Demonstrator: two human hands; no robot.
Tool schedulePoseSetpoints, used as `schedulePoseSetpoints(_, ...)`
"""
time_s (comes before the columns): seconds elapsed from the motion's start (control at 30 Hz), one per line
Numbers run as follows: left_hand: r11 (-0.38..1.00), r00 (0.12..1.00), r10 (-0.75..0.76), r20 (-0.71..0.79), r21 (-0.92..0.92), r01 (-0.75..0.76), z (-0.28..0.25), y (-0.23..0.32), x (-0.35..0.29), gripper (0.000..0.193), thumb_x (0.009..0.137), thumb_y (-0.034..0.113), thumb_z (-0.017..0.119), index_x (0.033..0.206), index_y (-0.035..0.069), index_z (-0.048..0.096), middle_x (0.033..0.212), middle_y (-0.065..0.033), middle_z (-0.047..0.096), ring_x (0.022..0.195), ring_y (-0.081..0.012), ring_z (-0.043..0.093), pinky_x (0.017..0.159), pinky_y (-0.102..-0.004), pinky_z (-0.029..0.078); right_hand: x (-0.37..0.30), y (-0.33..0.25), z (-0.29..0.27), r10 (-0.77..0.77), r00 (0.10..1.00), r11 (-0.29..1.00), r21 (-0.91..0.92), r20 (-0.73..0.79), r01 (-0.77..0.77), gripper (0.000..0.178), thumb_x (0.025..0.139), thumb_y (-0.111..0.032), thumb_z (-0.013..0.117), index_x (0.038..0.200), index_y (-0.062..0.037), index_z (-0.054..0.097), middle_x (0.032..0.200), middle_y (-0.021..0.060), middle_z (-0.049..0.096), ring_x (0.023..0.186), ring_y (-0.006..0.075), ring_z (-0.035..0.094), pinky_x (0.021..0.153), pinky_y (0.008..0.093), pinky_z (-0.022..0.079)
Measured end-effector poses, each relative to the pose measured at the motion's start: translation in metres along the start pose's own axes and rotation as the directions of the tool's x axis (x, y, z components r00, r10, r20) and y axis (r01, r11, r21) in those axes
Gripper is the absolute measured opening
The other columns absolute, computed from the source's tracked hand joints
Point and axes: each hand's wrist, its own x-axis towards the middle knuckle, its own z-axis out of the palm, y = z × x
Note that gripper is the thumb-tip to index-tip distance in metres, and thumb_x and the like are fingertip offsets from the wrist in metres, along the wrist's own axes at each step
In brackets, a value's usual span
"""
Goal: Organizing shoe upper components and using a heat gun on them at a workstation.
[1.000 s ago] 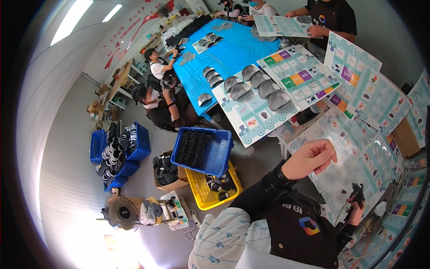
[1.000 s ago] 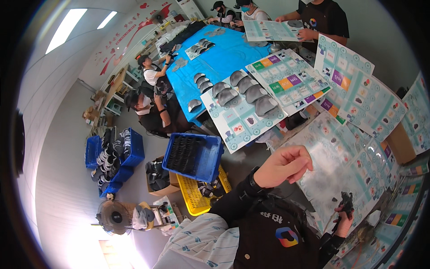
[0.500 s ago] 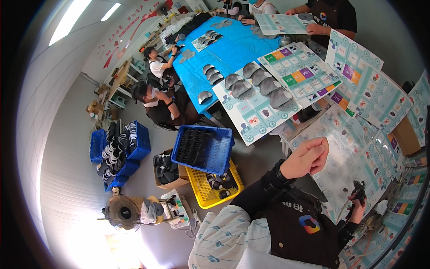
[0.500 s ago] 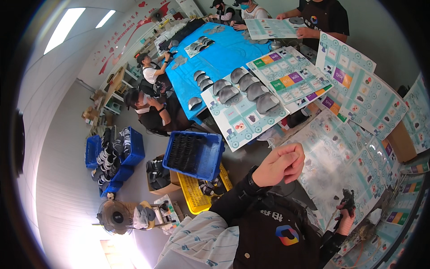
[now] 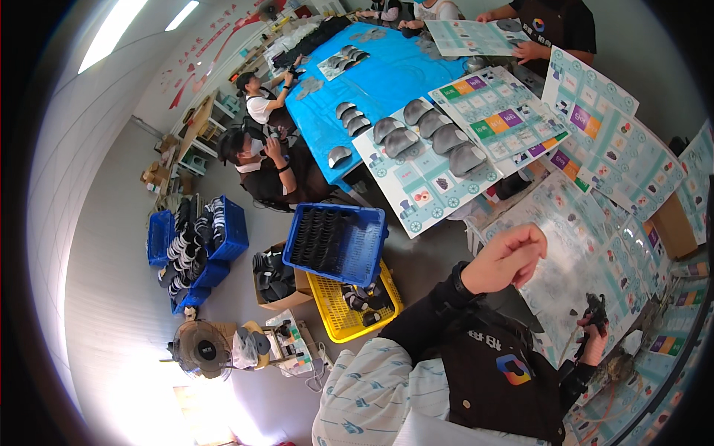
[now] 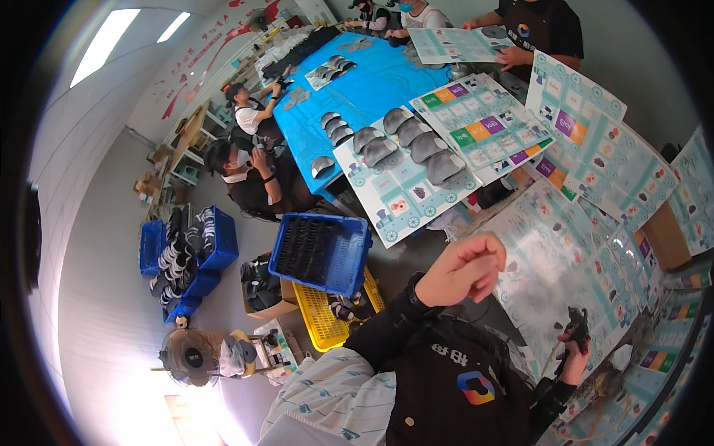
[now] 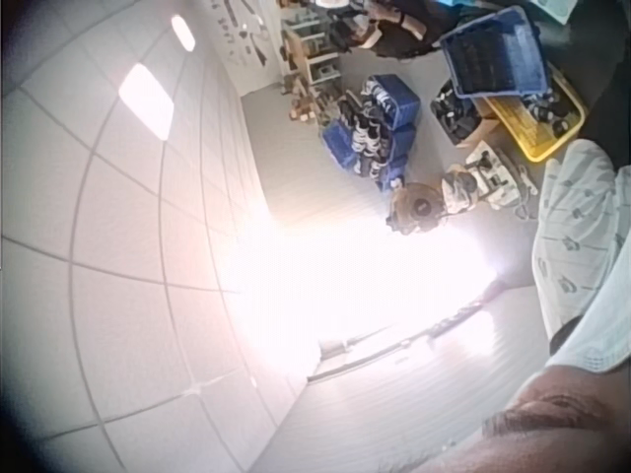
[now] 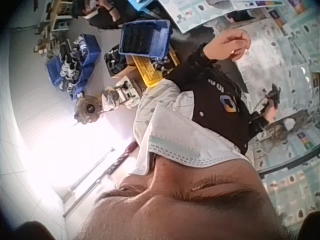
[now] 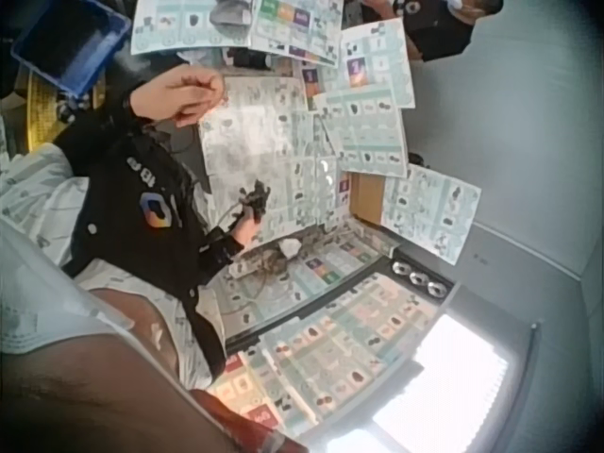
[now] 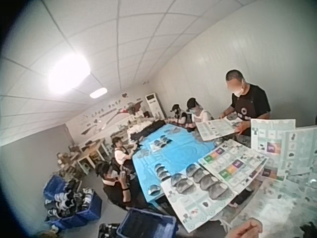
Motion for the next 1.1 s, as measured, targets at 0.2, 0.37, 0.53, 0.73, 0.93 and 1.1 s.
schedulePoseSetpoints(0.2,0.965,0.955,-0.060,-0.291,0.227,0.130,-0.026,-0.057,0.002,0.023,0.105,0.015,0.040,0.086,0.004,0.046,0.060,0.0003,0.047,0.048,-0.0074,0.043,0.047,-0.0234,0.035,-0.006,0.005,-0.014,0.018,0.999,0.999,-0.027,-0.031,-0.019,0.033,0.076,-0.009,0.054,0.106,-0.0003,0.064,0.086,0.0081,0.070,0.073,0.0163,0.065,0.044,0.0270,0.046)
schedulePoseSetpoints(0.37,0.833,0.893,-0.136,-0.429,0.439,0.337,-0.077,-0.133,-0.018,0.029,0.105,0.022,0.044,0.082,0.005,0.049,0.055,0.0017,0.049,0.045,-0.0063,0.043,0.043,-0.0234,0.032,-0.002,0.019,-0.028,0.058,0.997,0.998,-0.013,-0.049,-0.059,0.031,0.075,-0.008,0.053,0.103,-0.0018,0.064,0.084,0.0075,0.071,0.074,0.0158,0.065,0.045,0.0268,0.046)
schedulePoseSetpoints(0.53,0.798,0.808,-0.272,-0.523,0.347,0.493,-0.115,-0.205,-0.020,0.028,0.102,0.025,0.053,0.085,0.005,0.062,0.061,0.0005,0.056,0.051,-0.0057,0.047,0.047,-0.0235,0.037,0.003,0.032,-0.055,0.054,0.998,0.998,-0.025,-0.040,-0.055,0.024,0.081,-0.010,0.057,0.102,-0.0034,0.066,0.089,0.0044,0.071,0.081,0.0127,0.065,0.046,0.0248,0.045)
schedulePoseSetpoints(0.73,0.708,0.846,-0.032,-0.532,0.586,0.395,-0.154,-0.249,0.003,0.046,0.095,0.017,0.066,0.136,0.003,0.053,0.118,-0.0106,0.067,0.096,-0.0143,0.062,0.079,-0.0288,0.051,0.001,0.040,-0.066,0.163,0.985,0.985,0.060,-0.056,-0.160,0.030,0.081,-0.003,0.059,0.110,-0.0019,0.065,0.093,0.0036,0.071,0.070,0.0085,0.061,0.047,0.0238,0.043)
schedulePoseSetpoints(0.93,0.007,0.913,0.406,-0.034,0.999,0.035,-0.172,-0.289,0.113,0.028,0.091,0.021,0.068,0.106,-0.002,0.069,0.110,-0.0181,0.070,0.120,-0.0416,0.054,0.105,-0.0453,0.039,-0.009,0.012,-0.056,0.265,0.936,0.964,0.088,-0.231,-0.251,0.030,0.081,-0.001,0.055,0.110,-0.0005,0.063,0.088,0.0045,0.068,0.057,0.0092,0.053,0.047,0.0247,0.042)
schedulePoseSetpoints(1.1,0.224,0.791,0.288,-0.539,0.841,0.492,-0.273,-0.362,0.197,0.049,0.089,0.036,0.067,0.112,-0.007,0.063,0.106,-0.0259,0.067,0.100,-0.0426,0.063,0.089,-0.0478,0.048,-0.011,0.003,-0.047,0.267,0.942,0.964,0.057,-0.202,-0.261,0.031,0.082,-0.001,0.053,0.112,-0.0004,0.062,0.093,0.0042,0.069,0.065,0.0078,0.055,0.050,0.0236,0.043)
